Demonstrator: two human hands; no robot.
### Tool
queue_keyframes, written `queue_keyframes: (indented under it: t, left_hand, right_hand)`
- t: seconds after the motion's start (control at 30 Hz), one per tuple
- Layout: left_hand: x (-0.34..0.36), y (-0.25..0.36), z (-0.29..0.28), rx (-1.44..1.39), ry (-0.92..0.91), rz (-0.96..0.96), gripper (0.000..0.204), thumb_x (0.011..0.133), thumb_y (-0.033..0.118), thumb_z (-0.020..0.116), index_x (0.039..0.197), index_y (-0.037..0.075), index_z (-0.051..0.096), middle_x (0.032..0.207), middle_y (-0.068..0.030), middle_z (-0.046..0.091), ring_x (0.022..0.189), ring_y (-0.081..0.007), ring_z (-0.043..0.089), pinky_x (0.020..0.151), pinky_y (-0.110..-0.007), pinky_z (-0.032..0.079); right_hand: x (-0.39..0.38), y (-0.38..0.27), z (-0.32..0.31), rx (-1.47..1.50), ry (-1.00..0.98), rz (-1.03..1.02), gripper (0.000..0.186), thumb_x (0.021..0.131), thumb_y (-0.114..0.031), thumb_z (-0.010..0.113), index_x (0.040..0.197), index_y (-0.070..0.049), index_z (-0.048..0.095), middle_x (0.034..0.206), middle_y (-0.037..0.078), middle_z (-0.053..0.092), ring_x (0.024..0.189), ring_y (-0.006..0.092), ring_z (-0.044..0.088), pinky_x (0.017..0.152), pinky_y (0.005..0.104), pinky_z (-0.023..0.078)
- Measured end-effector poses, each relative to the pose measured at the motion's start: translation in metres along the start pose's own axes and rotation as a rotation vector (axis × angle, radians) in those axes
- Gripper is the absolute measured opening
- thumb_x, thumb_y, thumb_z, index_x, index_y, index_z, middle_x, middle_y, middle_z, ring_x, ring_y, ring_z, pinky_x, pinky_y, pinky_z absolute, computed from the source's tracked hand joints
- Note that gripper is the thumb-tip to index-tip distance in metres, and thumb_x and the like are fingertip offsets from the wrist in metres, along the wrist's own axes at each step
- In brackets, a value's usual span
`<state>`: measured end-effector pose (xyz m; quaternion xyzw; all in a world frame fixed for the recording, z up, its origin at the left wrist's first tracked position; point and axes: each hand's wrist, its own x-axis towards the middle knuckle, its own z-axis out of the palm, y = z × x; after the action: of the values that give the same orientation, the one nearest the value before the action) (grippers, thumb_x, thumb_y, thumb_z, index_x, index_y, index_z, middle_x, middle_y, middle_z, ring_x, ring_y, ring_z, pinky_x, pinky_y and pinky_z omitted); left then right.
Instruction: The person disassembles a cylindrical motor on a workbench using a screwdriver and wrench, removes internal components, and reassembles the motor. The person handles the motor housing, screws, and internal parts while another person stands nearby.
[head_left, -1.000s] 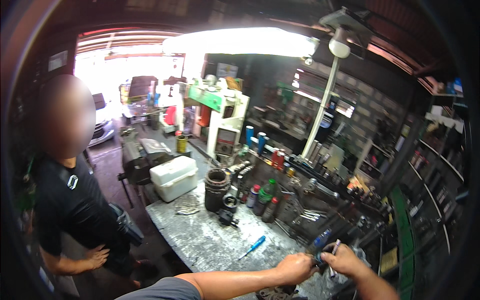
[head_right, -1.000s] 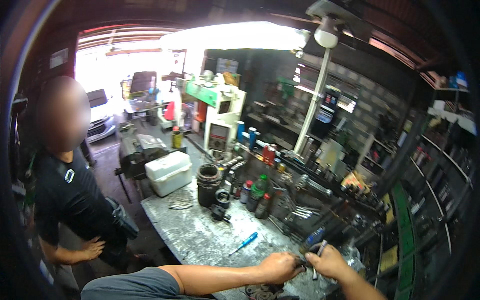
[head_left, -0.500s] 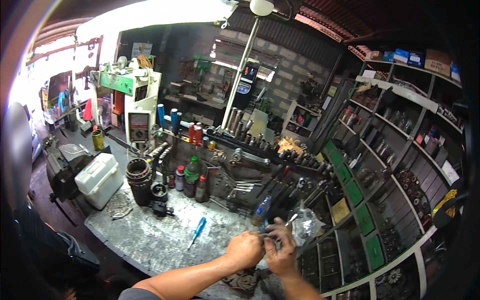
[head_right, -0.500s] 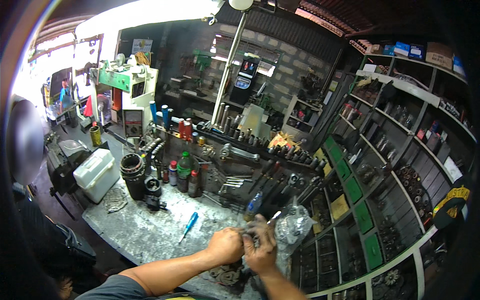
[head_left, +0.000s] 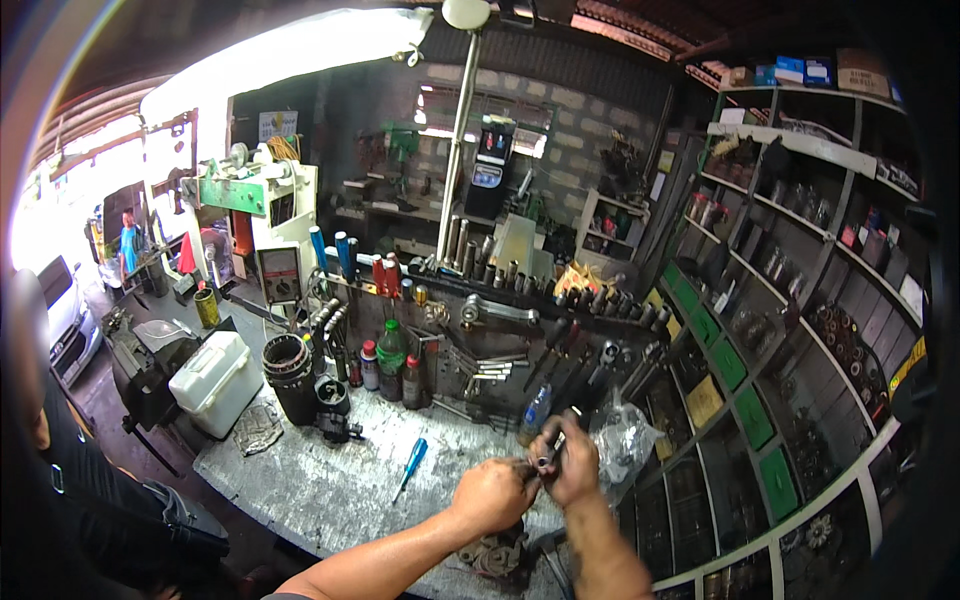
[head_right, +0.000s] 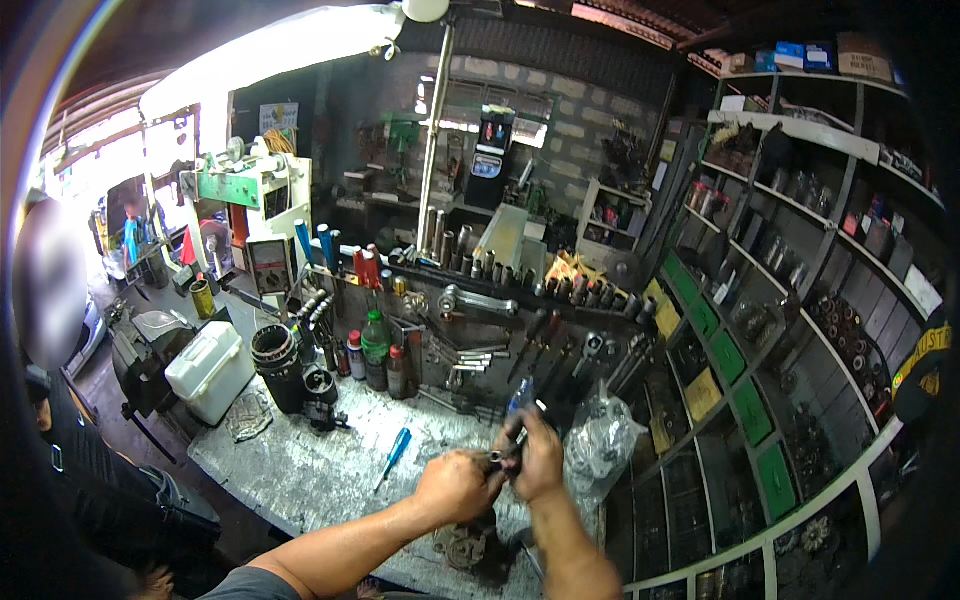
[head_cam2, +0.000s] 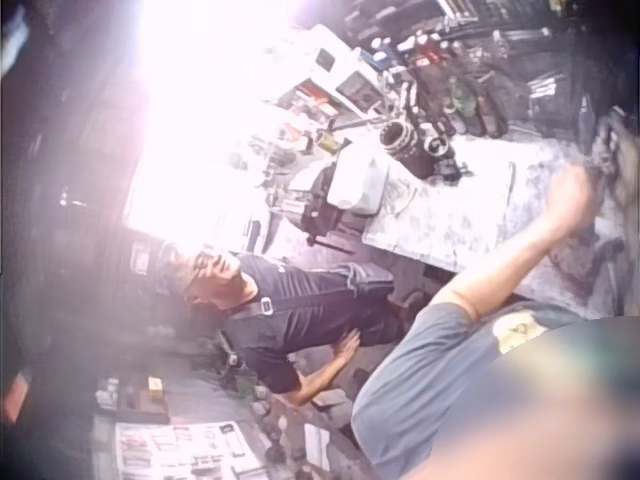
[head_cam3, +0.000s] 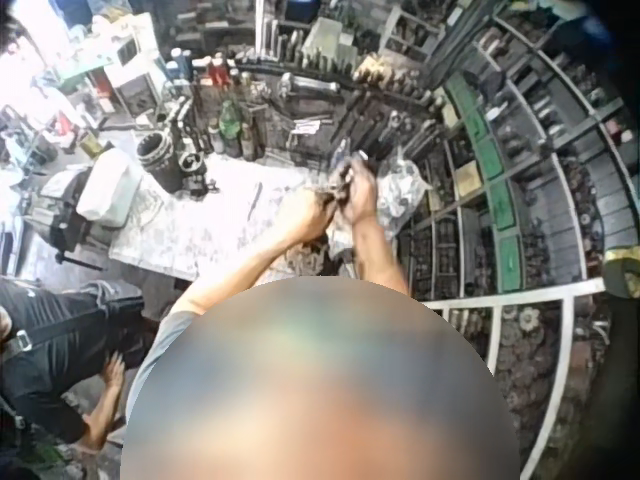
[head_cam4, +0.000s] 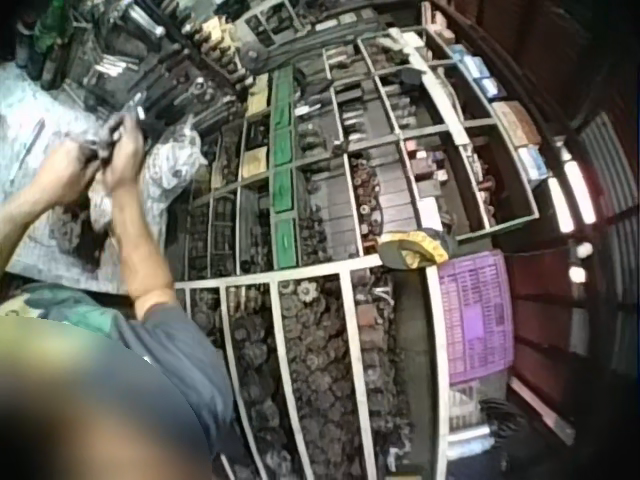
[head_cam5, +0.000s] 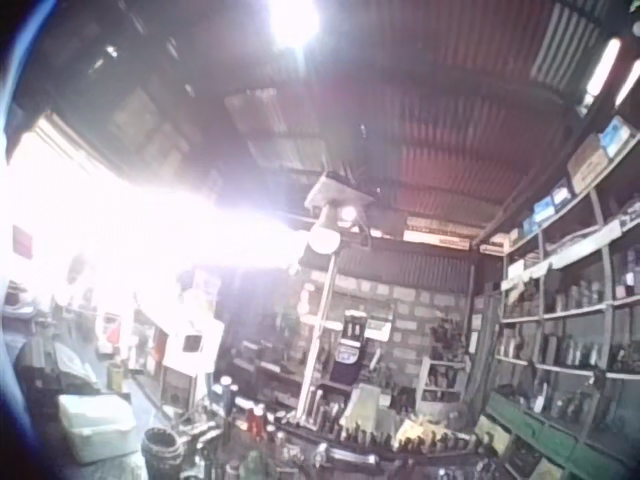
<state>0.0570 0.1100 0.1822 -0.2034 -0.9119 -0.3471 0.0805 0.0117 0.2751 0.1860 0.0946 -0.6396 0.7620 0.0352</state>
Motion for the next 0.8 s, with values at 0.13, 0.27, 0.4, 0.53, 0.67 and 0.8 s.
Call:
queue_keyframes:
  t: [0.13,0.27,0.4,0.53,0.67,0.8]
  left_hand:
    - [-0.001,-0.001,0.001,-0.071,0.071,0.069,0.032,0.102,0.036,0.069,0.11,0.008,0.082,0.104,-0.0171,0.08,0.094,-0.0414,0.077,0.08,-0.053,0.063]
    - [-0.003,-0.005,0.006,-0.007,0.135,0.105,0.034,0.102,0.038,0.07,0.116,0.01,0.081,0.108,-0.0162,0.08,0.098,-0.0393,0.077,0.081,-0.052,0.063]
    - [-0.002,-0.006,0.007,0.016,0.049,0.063,0.036,0.101,0.042,0.071,0.11,0.009,0.082,0.104,-0.019,0.08,0.095,-0.0419,0.077,0.08,-0.052,0.063]
    - [-0.006,-0.004,0.002,-0.102,0.075,-0.004,0.038,0.1,0.04,0.072,0.099,0.004,0.08,0.097,-0.0228,0.079,0.093,-0.0443,0.077,0.083,-0.055,0.063]
    - [-0.004,-0.006,0.003,0.005,-0.041,-0.029,0.029,0.097,0.029,0.069,0.101,0.001,0.077,0.103,-0.0249,0.079,0.099,-0.0447,0.077,0.087,-0.054,0.063]
    - [-0.001,-0.01,0.015,-0.059,0.045,0.005,0.028,0.096,0.025,0.065,0.11,0.003,0.076,0.109,-0.022,0.079,0.106,-0.0437,0.076,0.092,-0.054,0.061]
  right_hand:
    - [0.023,-0.013,-0.024,0.084,-0.286,0.287,0.024,0.113,-0.027,0.058,0.11,-0.005,0.067,0.086,0.007,0.069,0.074,0.0186,0.065,0.072,0.0371,0.055]
    - [0.013,-0.065,-0.009,-0.817,-0.34,0.27,0.03,0.107,-0.029,0.069,0.113,0.0,0.073,0.092,0.011,0.076,0.085,0.023,0.07,0.082,0.0425,0.057]
    - [0.046,-0.118,0.006,-1.607,-0.943,0.166,0.047,0.104,-0.045,0.071,0.11,0.0,0.077,0.101,0.023,0.079,0.094,0.043,0.076,0.086,0.0513,0.058]
    - [0.038,-0.116,0.015,-1.717,-1.34,-1.06,0.035,0.1,-0.025,0.065,0.132,-0.014,0.073,0.104,0.007,0.08,0.119,0.028,0.072,0.119,0.0564,0.046]
    - [-0.016,-0.096,0.011,-1.589,-0.577,-0.851,0.041,0.094,-0.018,0.072,0.134,-0.01,0.067,0.128,0.013,0.071,0.139,0.0384,0.058,0.127,0.0677,0.029]
    - [-0.041,-0.041,0.011,-1.175,-0.236,-0.853,0.031,0.078,-0.011,0.08,0.106,-0.009,0.066,0.108,0.008,0.075,0.136,0.0401,0.062,0.132,0.0625,0.023]
